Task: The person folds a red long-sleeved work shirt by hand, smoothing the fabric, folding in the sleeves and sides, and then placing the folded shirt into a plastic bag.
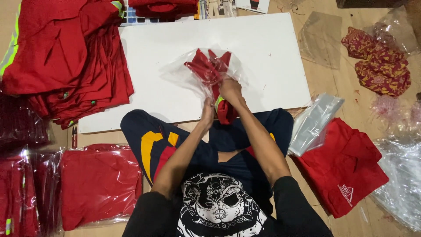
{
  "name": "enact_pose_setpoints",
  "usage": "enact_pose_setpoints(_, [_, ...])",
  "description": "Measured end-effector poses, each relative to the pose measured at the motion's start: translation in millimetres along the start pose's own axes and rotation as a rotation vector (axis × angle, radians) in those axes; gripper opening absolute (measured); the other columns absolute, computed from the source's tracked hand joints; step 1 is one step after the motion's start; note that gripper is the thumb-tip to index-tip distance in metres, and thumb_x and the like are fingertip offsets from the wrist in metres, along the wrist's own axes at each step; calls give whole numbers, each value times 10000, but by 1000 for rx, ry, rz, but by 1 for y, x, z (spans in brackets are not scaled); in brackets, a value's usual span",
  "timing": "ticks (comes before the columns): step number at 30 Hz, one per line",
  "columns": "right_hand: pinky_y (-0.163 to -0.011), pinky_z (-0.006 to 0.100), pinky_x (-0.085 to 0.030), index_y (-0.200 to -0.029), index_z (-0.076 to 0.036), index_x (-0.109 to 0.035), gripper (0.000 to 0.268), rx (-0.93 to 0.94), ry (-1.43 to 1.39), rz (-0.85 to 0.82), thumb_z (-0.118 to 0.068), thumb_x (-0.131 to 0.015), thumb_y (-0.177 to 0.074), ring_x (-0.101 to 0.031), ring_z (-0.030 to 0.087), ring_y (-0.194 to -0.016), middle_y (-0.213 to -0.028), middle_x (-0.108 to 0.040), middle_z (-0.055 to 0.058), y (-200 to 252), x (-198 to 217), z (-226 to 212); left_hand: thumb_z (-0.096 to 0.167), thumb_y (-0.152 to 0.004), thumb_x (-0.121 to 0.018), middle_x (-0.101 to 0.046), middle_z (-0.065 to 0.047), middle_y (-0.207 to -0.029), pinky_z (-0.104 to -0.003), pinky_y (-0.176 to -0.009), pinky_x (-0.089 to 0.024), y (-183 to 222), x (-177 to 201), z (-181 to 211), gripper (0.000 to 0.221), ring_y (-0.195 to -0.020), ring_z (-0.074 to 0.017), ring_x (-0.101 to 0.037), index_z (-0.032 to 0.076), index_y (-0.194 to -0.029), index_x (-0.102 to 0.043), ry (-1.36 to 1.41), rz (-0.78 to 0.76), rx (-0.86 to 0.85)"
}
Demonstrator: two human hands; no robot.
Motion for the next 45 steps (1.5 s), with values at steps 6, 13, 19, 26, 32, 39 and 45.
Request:
enact_pose_setpoints(6, [-1015, 615, -470, -1448, -223, -513, 510, 62, -161, 115, -175, -485, -942, -593, 472, -1211, -1175, -662, 218, 12, 15, -27, 455, -899, -657, -701, -159, -1029, -446, -452, -602, -131, 128, -134, 535, -772, -286, -706, 101, -1298, -617, -499, 112, 130])
enact_pose_setpoints(13, [-1061, 542, -475, -1384, -162, -571, 454, 18, -109, 23, -225, -559, -935, -633, 399, -1222, -1236, -695, 184, 32, 37, -54, 278, -1003, -608, -493, -212, -1323, -483, -1148, -358, 21, 13, 95, 534, -1291, -427, -506, 78, -1461, -421, -720, 24, -850])
enact_pose_setpoints(19, [-1012, 429, -525, -1204, -19, -714, 293, 47, 255, 57, -42, -554, -961, -700, 308, -1154, -1115, -760, 125, 40, 20, -56, 245, -1027, -579, -566, -71, -1059, -414, -834, -551, -36, 3, 47, 246, -1008, -305, -605, 158, -1243, -660, -1390, -127, -1195])
enact_pose_setpoints(26, [-1076, 575, -431, -1479, -262, -442, 625, 0, 77, 161, -457, -657, -925, -570, 340, -1259, -1408, -526, 133, 19, -13, -27, 201, -912, -705, -644, -147, -975, -465, -617, -535, 33, -27, 71, 160, -708, -382, -674, 60, -977, -744, -1311, -280, -1498])
enact_pose_setpoints(32, [-844, 554, -573, -1494, -245, -412, 853, 119, 146, 207, -688, -665, -811, -609, 370, -1101, -1323, -468, 153, -1, -27, -1, 243, -917, -650, -540, -82, -870, -417, -614, -465, -20, 65, 33, 155, -664, -315, -571, 118, -971, -574, -849, 500, -1192])
enact_pose_setpoints(39, [-945, 517, -521, -1462, -208, -508, 911, 44, 205, 337, -718, -729, -740, -515, 407, -1284, -1440, -419, 251, 32, 5, -37, 686, -1041, -415, -291, -254, -1641, -599, -1116, -302, -43, 84, 15, 881, -1477, -459, -341, 81, -1627, -155, -50, -79, -37])
enact_pose_setpoints(45, [-1278, 493, 6, -1590, -119, -377, 1004, 268, 357, 134, -835, -342, -888, -16, 408, -1573, -1674, -138, 287, 70, 60, -52, 713, -993, -501, -277, -268, -1629, -662, -1043, -412, -38, 76, 26, 908, -1407, -582, -381, 150, -1625, -172, -55, 39, -58])
Point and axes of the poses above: each hand's wrist, its own y-axis away from the middle knuckle, its own x-axis out of the back of the hand, z = x × y, the point moved 3 cm from there along -y, towards the middle knuckle
